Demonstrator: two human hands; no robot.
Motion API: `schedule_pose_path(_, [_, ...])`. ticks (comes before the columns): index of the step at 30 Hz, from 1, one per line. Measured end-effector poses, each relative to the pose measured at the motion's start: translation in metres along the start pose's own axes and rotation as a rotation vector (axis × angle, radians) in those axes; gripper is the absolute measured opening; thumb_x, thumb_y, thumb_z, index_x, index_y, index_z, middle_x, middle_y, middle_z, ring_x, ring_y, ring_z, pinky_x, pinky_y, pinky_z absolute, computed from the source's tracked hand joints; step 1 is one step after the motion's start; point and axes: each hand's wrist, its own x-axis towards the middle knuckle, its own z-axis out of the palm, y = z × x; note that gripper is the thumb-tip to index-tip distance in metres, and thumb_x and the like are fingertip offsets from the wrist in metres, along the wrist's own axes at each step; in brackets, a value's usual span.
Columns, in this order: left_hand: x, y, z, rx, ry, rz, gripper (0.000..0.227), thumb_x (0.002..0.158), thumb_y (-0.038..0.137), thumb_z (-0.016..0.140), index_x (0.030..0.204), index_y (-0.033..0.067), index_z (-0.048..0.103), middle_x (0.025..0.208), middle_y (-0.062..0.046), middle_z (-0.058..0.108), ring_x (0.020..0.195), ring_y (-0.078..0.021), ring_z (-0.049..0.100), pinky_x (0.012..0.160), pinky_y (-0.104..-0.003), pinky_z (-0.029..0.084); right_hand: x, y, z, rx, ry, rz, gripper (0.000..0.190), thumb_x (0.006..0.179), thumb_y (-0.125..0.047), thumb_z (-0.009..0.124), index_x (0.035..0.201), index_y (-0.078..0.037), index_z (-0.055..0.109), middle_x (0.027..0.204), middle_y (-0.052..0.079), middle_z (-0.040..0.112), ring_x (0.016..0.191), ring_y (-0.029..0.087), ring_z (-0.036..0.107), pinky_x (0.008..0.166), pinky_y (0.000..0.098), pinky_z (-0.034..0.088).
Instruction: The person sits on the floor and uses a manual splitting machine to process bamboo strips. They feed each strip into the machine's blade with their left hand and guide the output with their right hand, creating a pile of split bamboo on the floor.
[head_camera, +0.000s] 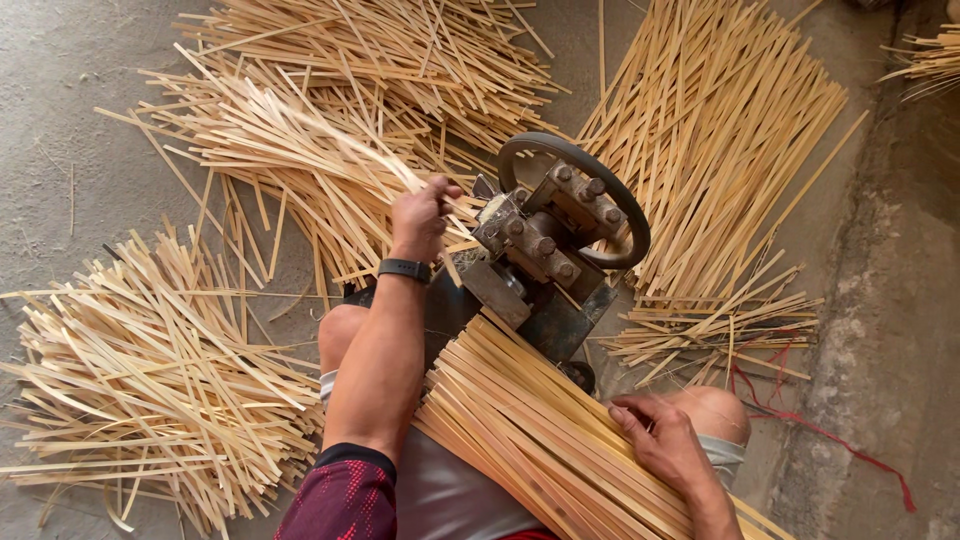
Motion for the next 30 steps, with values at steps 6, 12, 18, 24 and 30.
schedule_pose_path(6, [-0.031, 0.073, -0.015, -0.133, -0.031, 0.513, 0.026, 0.1, 0.031, 0.064, 0.103, 0.0051, 0.061, 0.071, 0.0, 0.067, 0.058, -0.0131, 0.065, 0.05, -0.025, 0.054, -0.005, -0.01, -0.017, -0.038, 0.11, -0.052, 0.032, 0.09, -0.033, 0.069, 0.113, -0.013, 0.077, 0.099, 0.009, 0.077, 0.084, 0.023, 0.076, 0.075, 0.0359, 0.059])
schedule_pose_path(12, [-0.118, 0.103, -0.002, 0.086, -0.45, 0.341, 0.037, 0.106, 0.037, 0.059, 0.11, 0.0025, 0.073, 0.06, 0.002, 0.057, 0.044, -0.0071, 0.048, 0.038, -0.022, 0.039, -0.013, -0.096, -0.059, -0.217, 0.646, -0.56, 0.037, 0.094, -0.032, 0.07, 0.124, -0.011, 0.07, 0.115, 0.013, 0.069, 0.107, 0.03, 0.066, 0.093, 0.0433, 0.054])
schedule_pose_path(18, [-0.219, 0.07, 0.064, 0.403, -1.151, 0.08, 0.033, 0.109, 0.031, 0.058, 0.102, 0.0025, 0.073, 0.063, 0.001, 0.062, 0.051, -0.0072, 0.058, 0.045, -0.024, 0.046, -0.014, -0.175, -0.1, -0.544, 0.945, -0.917, 0.029, 0.093, -0.024, 0.079, 0.118, -0.01, 0.073, 0.114, 0.014, 0.067, 0.114, 0.034, 0.061, 0.1, 0.047, 0.043])
schedule_pose_path(24, [-0.235, 0.077, 0.079, 0.37, -1.233, 0.003, 0.036, 0.107, 0.036, 0.054, 0.113, 0.005, 0.071, 0.078, 0.0, 0.073, 0.064, -0.0024, 0.062, 0.055, -0.022, 0.05, -0.017, -0.143, -0.106, -0.549, 0.888, -0.966, 0.02, 0.099, -0.01, 0.077, 0.118, -0.016, 0.075, 0.106, 0.004, 0.072, 0.104, 0.027, 0.07, 0.099, 0.0439, 0.05])
schedule_pose_path(30, [-0.189, 0.128, 0.027, -0.026, -0.839, 0.377, 0.029, 0.115, 0.025, 0.057, 0.127, 0.0011, 0.067, 0.073, 0.001, 0.064, 0.057, -0.0082, 0.052, 0.047, -0.022, 0.039, -0.013, -0.06, -0.1, -0.398, 0.772, -0.674, 0.033, 0.093, -0.025, 0.078, 0.124, -0.016, 0.077, 0.079, 0.003, 0.062, 0.073, 0.019, 0.059, 0.066, 0.0354, 0.05])
